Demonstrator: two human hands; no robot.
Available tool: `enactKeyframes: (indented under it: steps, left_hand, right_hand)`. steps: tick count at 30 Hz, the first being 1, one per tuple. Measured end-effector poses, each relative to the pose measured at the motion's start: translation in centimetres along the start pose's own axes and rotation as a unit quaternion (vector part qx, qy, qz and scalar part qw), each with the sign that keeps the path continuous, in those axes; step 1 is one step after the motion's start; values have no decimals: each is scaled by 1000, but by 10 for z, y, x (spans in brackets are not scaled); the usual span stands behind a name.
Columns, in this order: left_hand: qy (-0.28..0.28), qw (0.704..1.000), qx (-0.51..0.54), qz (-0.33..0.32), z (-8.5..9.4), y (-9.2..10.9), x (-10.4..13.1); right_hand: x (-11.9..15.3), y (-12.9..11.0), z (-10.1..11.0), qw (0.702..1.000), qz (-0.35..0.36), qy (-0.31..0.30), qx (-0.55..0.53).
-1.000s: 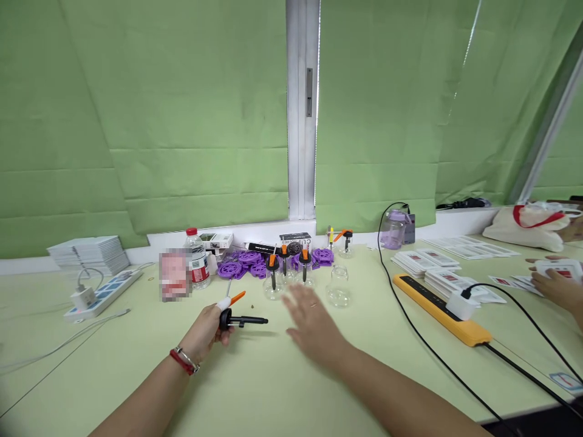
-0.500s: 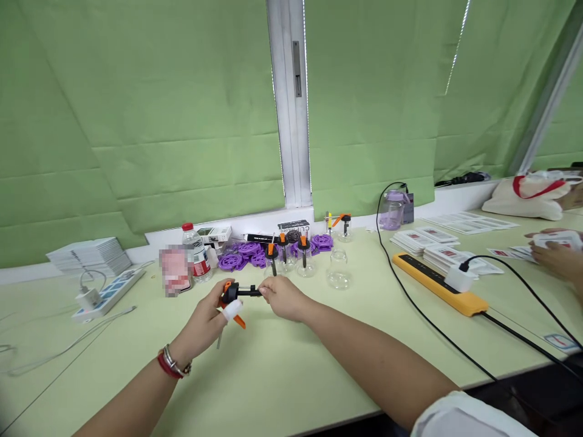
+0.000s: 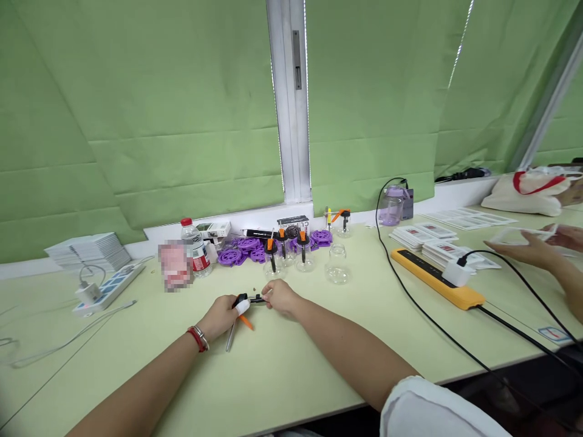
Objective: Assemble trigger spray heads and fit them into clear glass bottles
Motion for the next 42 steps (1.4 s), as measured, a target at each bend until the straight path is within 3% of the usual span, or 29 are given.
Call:
enactKeyframes:
  steps: [4, 19, 42]
  left_hand:
    - [31, 999, -40, -10, 0, -1, -6]
    - [42, 990, -135, 21, -3, -9, -13]
    - [41, 991, -128, 24, -1, -9, -14]
  right_hand:
    - [-12, 7, -8, 1000, -3, 26, 4]
    - [-27, 14, -9, 995, 75, 51, 29]
    - [-25, 7, -8, 987, 120, 70, 74]
Point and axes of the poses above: each hand's wrist, its own x-axis away from the middle knuckle, its own z-axis out of the back of the hand, y = z × x, the point moved 10 cm from there along -x, towards the middle knuckle, and after that the axes turned 9 degrees about z, right-handed, at the moved point
